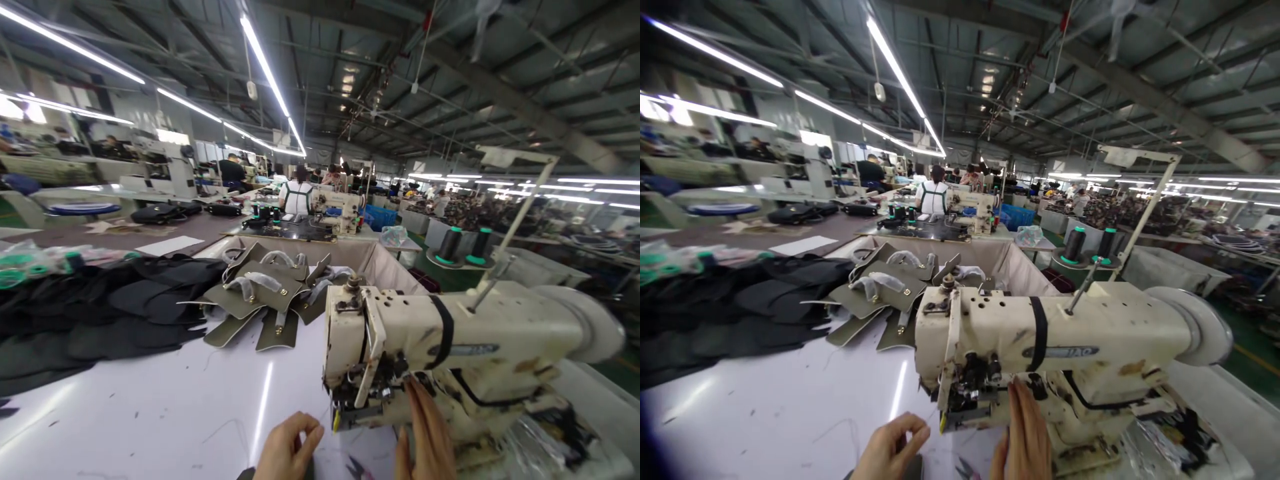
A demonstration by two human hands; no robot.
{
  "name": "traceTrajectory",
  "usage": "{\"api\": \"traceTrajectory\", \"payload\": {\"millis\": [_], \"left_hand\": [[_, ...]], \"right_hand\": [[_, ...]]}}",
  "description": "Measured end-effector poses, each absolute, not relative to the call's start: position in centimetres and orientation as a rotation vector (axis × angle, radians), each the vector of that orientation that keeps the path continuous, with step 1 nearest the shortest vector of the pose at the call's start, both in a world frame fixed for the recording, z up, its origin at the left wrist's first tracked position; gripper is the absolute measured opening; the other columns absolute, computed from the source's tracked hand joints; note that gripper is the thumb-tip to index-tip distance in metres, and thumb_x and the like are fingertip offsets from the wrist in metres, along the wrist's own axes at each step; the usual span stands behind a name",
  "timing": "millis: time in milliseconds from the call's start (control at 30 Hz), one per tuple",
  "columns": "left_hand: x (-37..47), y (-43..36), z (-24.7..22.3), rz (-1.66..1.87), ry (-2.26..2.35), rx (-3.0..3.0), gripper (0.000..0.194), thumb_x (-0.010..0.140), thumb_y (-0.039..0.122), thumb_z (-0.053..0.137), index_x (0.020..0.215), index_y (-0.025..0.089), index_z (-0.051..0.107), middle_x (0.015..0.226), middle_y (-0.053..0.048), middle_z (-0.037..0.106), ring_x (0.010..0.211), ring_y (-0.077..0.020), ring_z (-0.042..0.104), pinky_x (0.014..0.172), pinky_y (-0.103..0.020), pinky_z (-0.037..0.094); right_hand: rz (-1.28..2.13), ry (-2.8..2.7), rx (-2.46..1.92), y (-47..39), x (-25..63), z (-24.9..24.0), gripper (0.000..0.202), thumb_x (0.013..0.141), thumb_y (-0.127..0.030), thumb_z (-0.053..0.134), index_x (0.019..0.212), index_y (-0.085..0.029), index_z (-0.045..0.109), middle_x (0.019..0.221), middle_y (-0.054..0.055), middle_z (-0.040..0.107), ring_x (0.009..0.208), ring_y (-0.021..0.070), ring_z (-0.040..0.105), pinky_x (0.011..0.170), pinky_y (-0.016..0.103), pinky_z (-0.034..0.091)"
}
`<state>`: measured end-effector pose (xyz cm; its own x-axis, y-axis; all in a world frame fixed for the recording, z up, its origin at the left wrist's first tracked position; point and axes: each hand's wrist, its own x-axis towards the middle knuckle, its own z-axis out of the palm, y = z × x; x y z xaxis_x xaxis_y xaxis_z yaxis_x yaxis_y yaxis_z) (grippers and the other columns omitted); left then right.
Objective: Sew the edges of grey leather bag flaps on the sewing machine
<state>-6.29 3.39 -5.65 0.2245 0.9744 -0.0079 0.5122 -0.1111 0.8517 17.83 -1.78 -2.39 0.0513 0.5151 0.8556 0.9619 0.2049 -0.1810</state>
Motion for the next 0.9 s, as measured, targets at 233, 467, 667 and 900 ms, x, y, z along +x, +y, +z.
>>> {"api": "traceTrajectory", "payload": {"millis": [233, 467, 667, 900], "left_hand": [[-7.1, 4.1, -4.7, 0.729, 1.397, 1.871, 0.035, 0.094, 0.043, 0.047, 0.082, 0.019, 0.068, 0.083, -0.005, 0.065, 0.071, -0.0178, 0.058, 0.067, -0.027, 0.043], [-11.6, 0.3, -0.9, 0.575, 1.431, 1.997, 0.034, 0.094, 0.047, 0.05, 0.109, 0.025, 0.071, 0.114, -0.006, 0.068, 0.091, -0.0207, 0.066, 0.076, -0.027, 0.047], [-15.0, -2.5, -0.6, 0.273, 1.541, 1.922, 0.033, 0.087, 0.052, 0.059, 0.085, 0.02, 0.069, 0.083, -0.002, 0.068, 0.076, -0.019, 0.06, 0.068, -0.026, 0.038], [-15.6, -3.8, -1.7, 0.435, 1.4, 1.723, 0.038, 0.09, 0.051, 0.055, 0.081, 0.016, 0.064, 0.075, 0.0, 0.059, 0.07, -0.0141, 0.049, 0.062, -0.024, 0.033]], "right_hand": [[-0.595, -1.848, -1.464, -0.1, 19.7, -2.1, 0.064, 0.078, 0.001, 0.038, 0.137, -0.018, 0.054, 0.135, 0.01, 0.061, 0.13, 0.0274, 0.052, 0.112, 0.05, 0.036], [-0.275, -1.678, -1.506, -3.7, 18.0, -3.2, 0.046, 0.092, -0.012, 0.044, 0.135, -0.018, 0.057, 0.129, 0.013, 0.066, 0.121, 0.0275, 0.058, 0.107, 0.051, 0.042], [0.563, -1.439, -1.617, -7.9, 12.1, -6.8, 0.031, 0.096, -0.029, 0.051, 0.118, -0.016, 0.068, 0.11, 0.012, 0.074, 0.095, 0.0218, 0.071, 0.085, 0.036, 0.058], [1.24, -1.062, -1.514, -7.8, 8.1, -9.4, 0.047, 0.085, -0.04, 0.065, 0.122, -0.012, 0.069, 0.115, 0.016, 0.073, 0.101, 0.0259, 0.073, 0.093, 0.04, 0.057]]}}
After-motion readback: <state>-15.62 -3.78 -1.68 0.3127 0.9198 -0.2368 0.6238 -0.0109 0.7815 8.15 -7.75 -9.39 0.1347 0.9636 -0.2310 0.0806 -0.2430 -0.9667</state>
